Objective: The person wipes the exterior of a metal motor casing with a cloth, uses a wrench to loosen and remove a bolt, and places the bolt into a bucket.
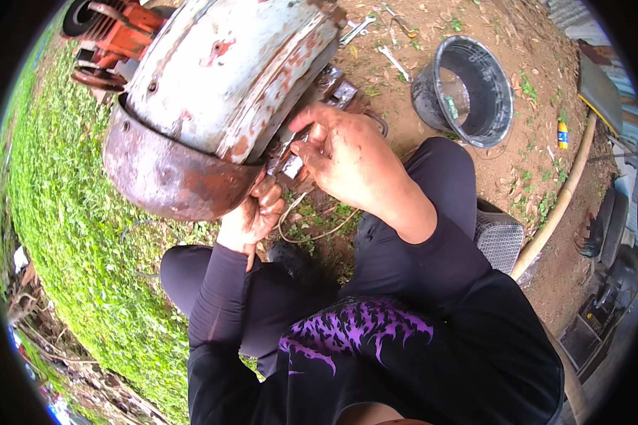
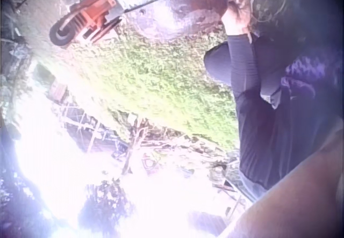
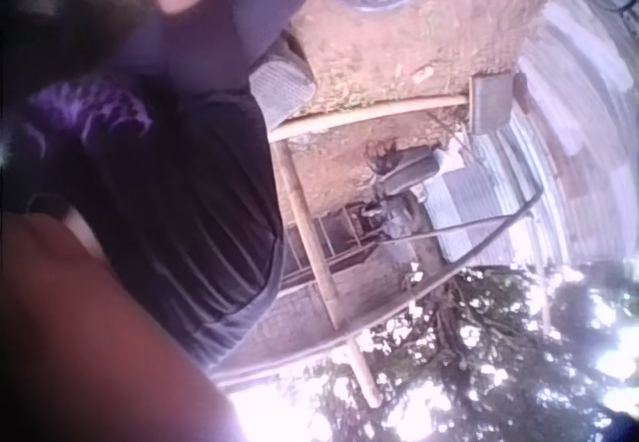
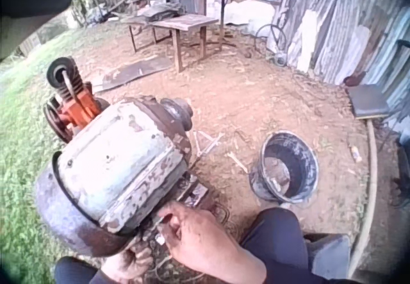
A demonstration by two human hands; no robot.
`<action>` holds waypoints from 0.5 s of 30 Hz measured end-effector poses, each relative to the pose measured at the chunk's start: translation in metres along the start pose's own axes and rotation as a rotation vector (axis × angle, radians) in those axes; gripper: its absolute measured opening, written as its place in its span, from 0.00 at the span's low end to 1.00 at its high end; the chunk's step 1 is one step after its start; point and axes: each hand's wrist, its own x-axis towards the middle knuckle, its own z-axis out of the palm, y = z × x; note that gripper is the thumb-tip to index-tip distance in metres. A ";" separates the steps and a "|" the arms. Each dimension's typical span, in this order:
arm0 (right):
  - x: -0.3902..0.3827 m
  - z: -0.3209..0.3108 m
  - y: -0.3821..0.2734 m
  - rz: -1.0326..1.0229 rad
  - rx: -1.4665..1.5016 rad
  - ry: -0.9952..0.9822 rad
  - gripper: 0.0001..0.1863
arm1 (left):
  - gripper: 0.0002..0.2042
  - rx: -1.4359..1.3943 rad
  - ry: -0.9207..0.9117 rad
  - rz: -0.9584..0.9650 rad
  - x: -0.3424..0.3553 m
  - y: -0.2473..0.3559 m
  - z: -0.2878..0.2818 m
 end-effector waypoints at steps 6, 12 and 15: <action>0.014 0.013 0.008 0.019 0.083 -0.100 0.08 | 0.02 0.053 0.009 0.006 0.001 0.002 -0.006; 0.009 0.024 0.013 0.090 0.338 -0.105 0.06 | 0.02 0.111 0.018 0.010 0.002 0.003 -0.003; 0.006 0.032 0.017 -0.047 0.245 -0.023 0.07 | 0.03 0.132 0.028 0.023 0.002 0.003 -0.001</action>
